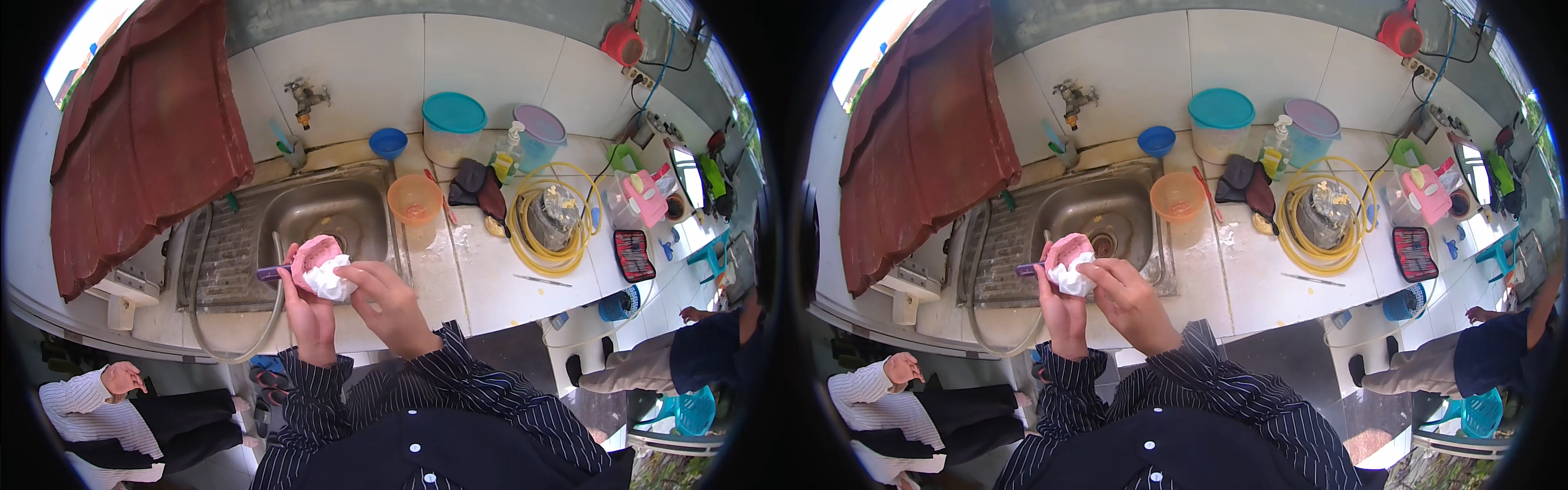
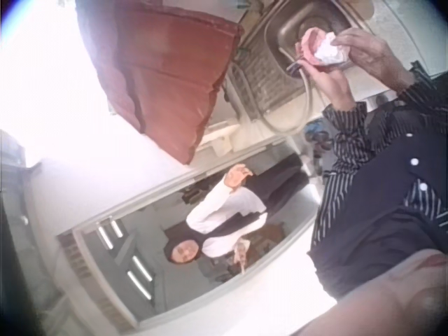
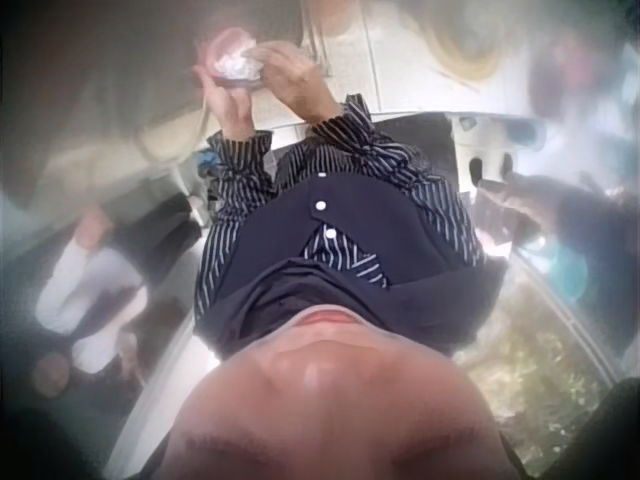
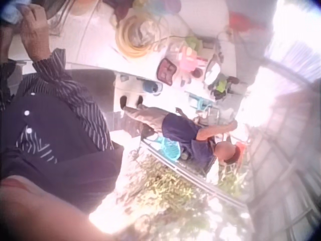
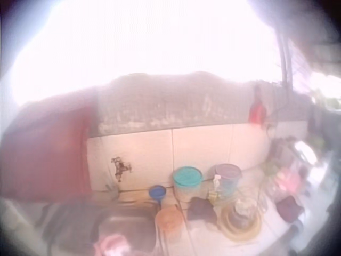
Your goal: The person scoops a white powder from a large container into a small bowl using a pink scoop. They then wipe a pink silicone mold with a tissue and add water to the bowl from the sink tap.
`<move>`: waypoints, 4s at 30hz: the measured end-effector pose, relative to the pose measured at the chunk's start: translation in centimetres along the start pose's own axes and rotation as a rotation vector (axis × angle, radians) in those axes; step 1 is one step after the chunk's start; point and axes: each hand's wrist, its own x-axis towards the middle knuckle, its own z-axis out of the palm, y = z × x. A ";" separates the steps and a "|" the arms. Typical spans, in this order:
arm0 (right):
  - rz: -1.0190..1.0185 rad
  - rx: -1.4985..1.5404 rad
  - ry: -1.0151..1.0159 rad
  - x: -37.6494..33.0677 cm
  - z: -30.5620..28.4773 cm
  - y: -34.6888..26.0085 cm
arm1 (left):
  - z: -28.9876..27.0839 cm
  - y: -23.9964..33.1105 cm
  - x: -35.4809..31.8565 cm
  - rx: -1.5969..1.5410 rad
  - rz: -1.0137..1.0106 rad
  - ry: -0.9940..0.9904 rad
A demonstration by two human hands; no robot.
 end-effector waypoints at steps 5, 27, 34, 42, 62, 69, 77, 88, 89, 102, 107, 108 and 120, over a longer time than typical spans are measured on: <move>-0.061 -0.058 -0.117 0.7 2.2 1.4 | 0.1 0.1 0.7 -0.069 -0.109 -0.154; 0.387 0.270 -0.065 3.7 -2.1 2.4 | -0.3 2.2 2.1 -0.033 -0.187 -0.066; 0.762 1.395 0.891 -3.4 -9.1 8.7 | -18.3 13.5 1.5 -0.559 0.464 0.386; 0.759 -0.308 0.331 -7.3 -10.9 13.6 | -31.2 20.0 -1.3 -0.050 0.797 0.764; 0.032 -1.202 0.046 17.6 -11.8 30.6 | -47.5 27.6 -3.6 0.606 0.913 0.984; 0.110 -1.189 -0.129 18.3 -14.2 31.1 | -40.3 27.8 -2.2 -0.303 1.152 0.948; 0.086 -1.051 -0.247 20.3 -16.9 31.3 | -21.1 16.5 1.4 0.269 1.217 1.468; -0.023 -0.861 -0.224 20.9 -19.1 32.1 | 8.9 -3.8 9.0 0.693 0.469 -0.158; -0.007 -0.856 -0.226 20.6 -19.1 32.3 | 11.2 -6.6 11.4 0.808 0.307 -0.297; 0.074 -0.746 -0.220 24.0 -22.7 30.1 | 15.6 -29.3 30.6 1.720 0.035 -0.393; 0.081 -0.783 0.068 28.5 -31.4 28.4 | 15.9 -28.2 31.1 1.580 -0.271 -0.423; 0.126 -0.849 0.158 28.3 -33.2 29.2 | 16.0 -28.0 31.2 1.502 -0.362 -0.384; 0.827 -0.715 0.544 18.7 -43.8 38.0 | 17.0 -24.5 32.5 0.879 -0.703 -0.461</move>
